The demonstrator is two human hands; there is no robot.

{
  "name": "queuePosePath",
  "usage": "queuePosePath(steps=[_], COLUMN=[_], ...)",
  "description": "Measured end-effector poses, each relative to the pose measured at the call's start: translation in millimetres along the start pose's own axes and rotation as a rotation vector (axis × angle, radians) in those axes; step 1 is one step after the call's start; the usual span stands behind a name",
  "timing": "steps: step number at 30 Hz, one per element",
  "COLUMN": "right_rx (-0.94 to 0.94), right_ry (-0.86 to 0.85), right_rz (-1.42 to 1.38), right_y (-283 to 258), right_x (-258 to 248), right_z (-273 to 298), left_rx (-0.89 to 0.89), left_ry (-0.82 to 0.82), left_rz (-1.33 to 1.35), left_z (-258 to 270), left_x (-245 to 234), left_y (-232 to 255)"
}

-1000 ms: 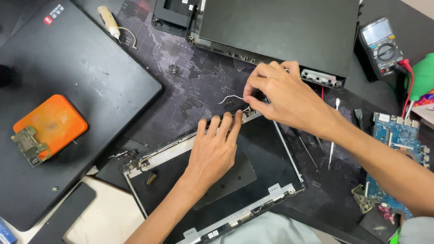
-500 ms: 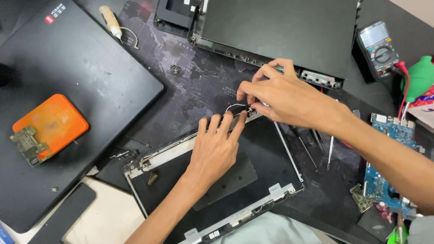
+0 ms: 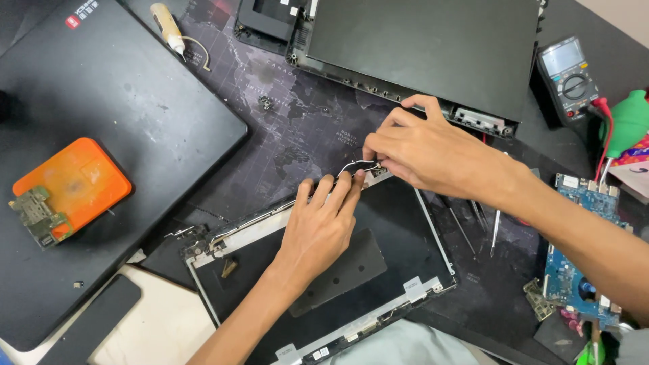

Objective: The person uses a screwdriver to remove screws from the laptop screen bezel and detaches the metal frame. They then place the screen panel into the bezel, align it, and reattach the frame using the screwdriver to secure the screws.

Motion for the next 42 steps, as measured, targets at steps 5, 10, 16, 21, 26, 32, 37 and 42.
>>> queuePosePath(steps=[5, 10, 16, 21, 26, 32, 37, 42], right_rx=[0.013, 0.029, 0.050, 0.009, 0.038, -0.011, -0.017, -0.011], right_ry=[0.009, 0.077, 0.173, 0.228, 0.144, 0.076, 0.046, 0.056], right_rz=[-0.006, -0.062, -0.139, -0.108, -0.134, -0.118, -0.134, -0.097], right_y=[-4, 2, 7, 9, 16, 14, 14, 14], right_x=[5, 9, 8, 9, 10, 10, 14, 15], right_z=[13, 18, 14, 8, 2, 1, 2, 3], left_rx=[0.023, 0.023, 0.020, 0.017, -0.012, -0.048, -0.059, -0.061], left_ry=[-0.007, -0.023, -0.001, -0.012, -0.031, -0.035, -0.054, -0.039], left_rz=[-0.074, -0.084, -0.082, -0.054, 0.007, 0.064, 0.080, 0.083], left_z=[0, -3, -3, -3, -3, -5, -9, -10], left_x=[2, 1, 0, 1, 3, 2, 6, 5], left_y=[1, 1, 1, 0, -2, -4, -5, -5])
Point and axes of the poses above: each hand's wrist, its own z-axis away from the middle knuckle, its own x-axis out of the palm, y = z × x, the point moved 5 cm from there along -z, towards the middle knuckle, and after that the axes turned 8 degrees about x, right-handed, at the moved point
